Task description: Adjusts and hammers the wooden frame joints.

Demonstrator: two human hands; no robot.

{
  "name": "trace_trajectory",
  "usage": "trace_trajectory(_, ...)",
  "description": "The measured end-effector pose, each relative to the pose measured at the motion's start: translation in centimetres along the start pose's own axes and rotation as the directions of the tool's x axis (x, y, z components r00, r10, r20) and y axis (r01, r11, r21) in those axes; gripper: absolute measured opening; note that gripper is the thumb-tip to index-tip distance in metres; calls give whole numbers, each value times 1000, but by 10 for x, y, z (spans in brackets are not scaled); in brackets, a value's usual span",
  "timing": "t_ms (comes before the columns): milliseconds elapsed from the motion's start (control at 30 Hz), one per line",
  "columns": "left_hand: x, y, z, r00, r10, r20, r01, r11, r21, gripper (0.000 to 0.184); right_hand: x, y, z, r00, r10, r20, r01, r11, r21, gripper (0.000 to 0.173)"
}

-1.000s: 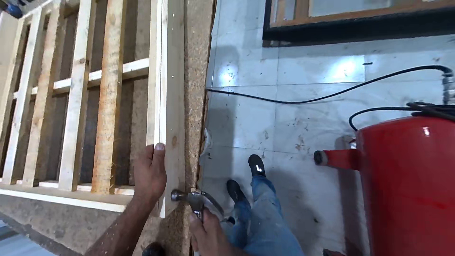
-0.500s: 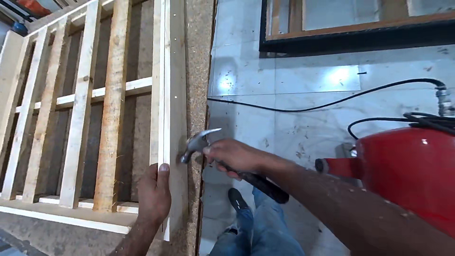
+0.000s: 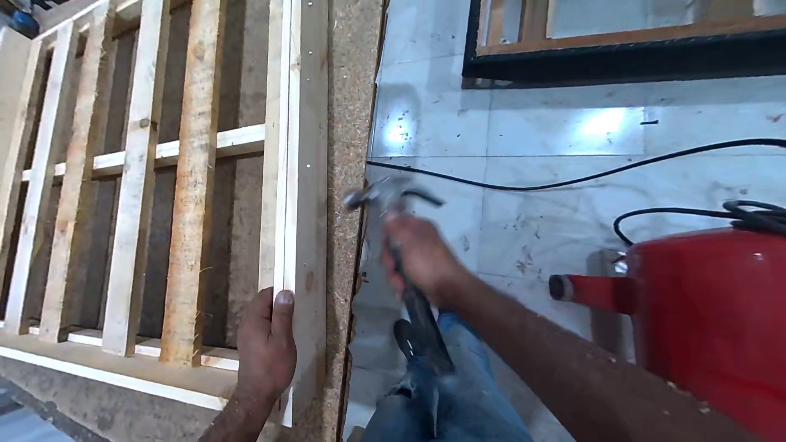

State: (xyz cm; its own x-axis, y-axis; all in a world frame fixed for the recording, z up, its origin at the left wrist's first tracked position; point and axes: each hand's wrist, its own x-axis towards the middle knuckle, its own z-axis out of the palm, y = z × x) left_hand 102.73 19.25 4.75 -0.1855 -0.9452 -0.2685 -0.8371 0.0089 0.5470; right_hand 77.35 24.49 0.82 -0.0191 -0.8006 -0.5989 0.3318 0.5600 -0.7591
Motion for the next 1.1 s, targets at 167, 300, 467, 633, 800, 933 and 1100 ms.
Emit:
trace_trajectory(167,0,3,0,1000,-6,1,6,999,-45,42,-14,1,-6,908,165,385,0,919,-393,48)
trace_trajectory(300,1,0,0,1000,6,2,-6,999,-39,43,1,-2,4,965,-44,-260,102,971,216,57)
trace_trajectory(467,2,2,-1,1000,22,8,-22,999,-43,44,-39,50,69,999,8,40,-12,995,98,46)
trace_trajectory(633,3,1,0,999,44,7,-44,998,-33,46,-22,45,103,859,-19,-511,321,798,511,52)
trace_trajectory(800,5,6,-2,998,57,16,-57,998,-17,47,-34,46,105,968,-39,-247,129,924,361,43)
trace_trajectory(933,5,4,0,996,89,0,-89,996,5,50,-27,44,113,895,-102,-435,278,889,364,43)
trace_trajectory(1100,3,8,-4,997,81,3,-81,997,8,53,-34,48,103,962,-84,-262,168,932,320,41)
